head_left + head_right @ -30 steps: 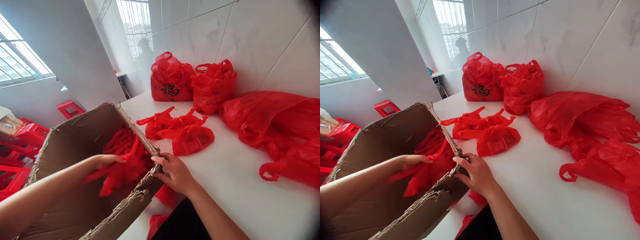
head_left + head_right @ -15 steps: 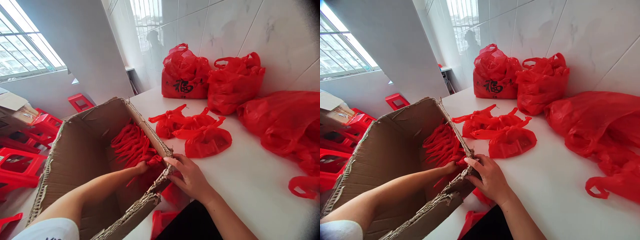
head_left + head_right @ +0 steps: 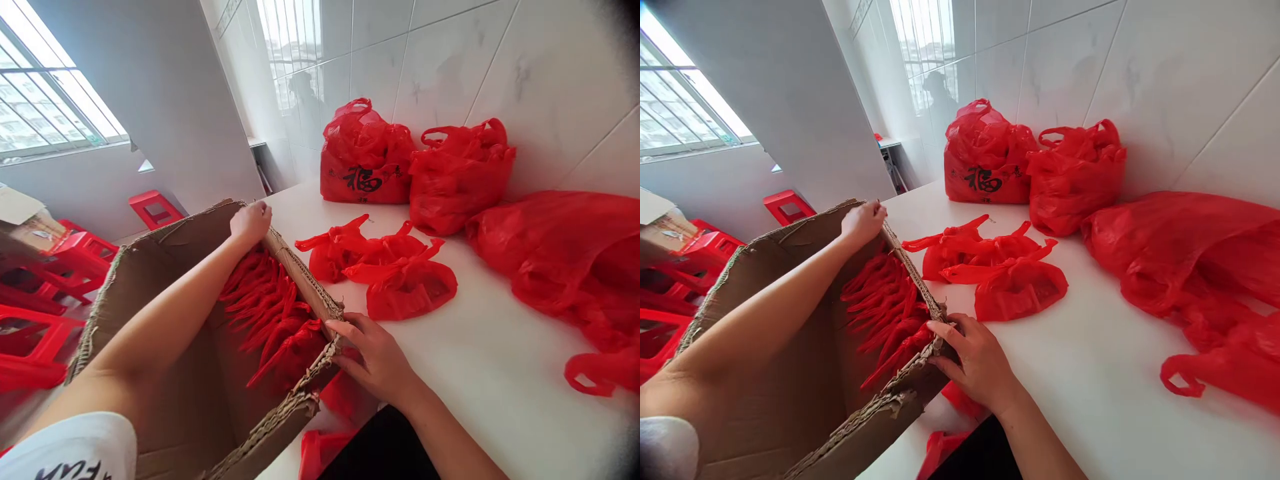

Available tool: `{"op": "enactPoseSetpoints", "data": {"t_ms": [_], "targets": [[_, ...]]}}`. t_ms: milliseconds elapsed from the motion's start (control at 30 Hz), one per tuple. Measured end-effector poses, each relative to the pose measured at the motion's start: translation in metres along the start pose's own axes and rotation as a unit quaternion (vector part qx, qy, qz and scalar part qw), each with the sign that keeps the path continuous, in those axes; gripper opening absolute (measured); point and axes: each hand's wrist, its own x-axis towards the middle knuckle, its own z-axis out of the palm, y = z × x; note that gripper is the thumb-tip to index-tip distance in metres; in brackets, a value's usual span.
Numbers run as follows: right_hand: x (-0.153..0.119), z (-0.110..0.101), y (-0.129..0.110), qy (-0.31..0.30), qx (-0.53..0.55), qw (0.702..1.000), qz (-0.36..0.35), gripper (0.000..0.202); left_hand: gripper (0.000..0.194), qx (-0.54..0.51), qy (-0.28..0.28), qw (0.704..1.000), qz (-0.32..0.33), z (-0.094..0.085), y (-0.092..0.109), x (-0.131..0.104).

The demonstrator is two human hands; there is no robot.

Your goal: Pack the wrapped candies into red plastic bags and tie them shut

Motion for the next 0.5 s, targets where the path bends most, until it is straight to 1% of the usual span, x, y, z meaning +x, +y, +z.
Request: {"op": "enactPoseSetpoints", "data": {"t_ms": [33, 67, 100, 133, 233, 300, 333, 400, 433, 500], "targets": [[0.000, 0.000, 0.000, 0.001, -0.002, 1.000, 0.001, 0.047, 0.043, 0.000, 0.024, 1.000, 0.006, -0.004, 0.014, 0.007], [0.000, 0.001, 0.000, 0.002, -0.003, 1.000, 0.002, 0.047, 0.043, -0.003, 0.030, 0.999, 0.016, -0.004, 0.028, 0.011], [0.000, 0.001, 0.000, 0.003, -0.004, 1.000, 0.001, 0.047, 0.042, -0.009, 0.017, 0.999, 0.027, 0.001, 0.041, 0.013], [0.001, 0.001, -0.001, 0.004, -0.005, 1.000, 0.001, 0.048, 0.041, -0.017, -0.012, 0.999, 0.037, 0.009, 0.054, 0.014], [0.001, 0.000, -0.002, 0.004, -0.011, 1.000, 0.000, 0.048, 0.034, -0.052, -0.144, 0.987, 0.039, 0.040, 0.084, 0.010], [0.001, 0.000, -0.002, 0.003, -0.014, 1.000, 0.001, 0.048, 0.029, -0.088, -0.210, 0.973, 0.027, 0.056, 0.095, 0.007], [0.001, -0.001, -0.003, 0.002, -0.014, 1.000, 0.002, 0.049, 0.028, -0.111, -0.228, 0.967, 0.022, 0.059, 0.098, 0.006], [0.001, -0.001, -0.002, 0.004, -0.014, 1.000, 0.002, 0.049, 0.027, -0.170, -0.235, 0.957, 0.022, 0.056, 0.099, 0.003], [0.001, -0.001, -0.002, 0.005, -0.014, 1.000, 0.001, 0.049, 0.028, -0.205, -0.227, 0.952, 0.025, 0.050, 0.098, 0.001], [0.001, -0.001, -0.002, 0.005, -0.015, 1.000, -0.002, 0.049, 0.028, -0.274, -0.195, 0.941, 0.037, 0.028, 0.088, -0.003]]}}
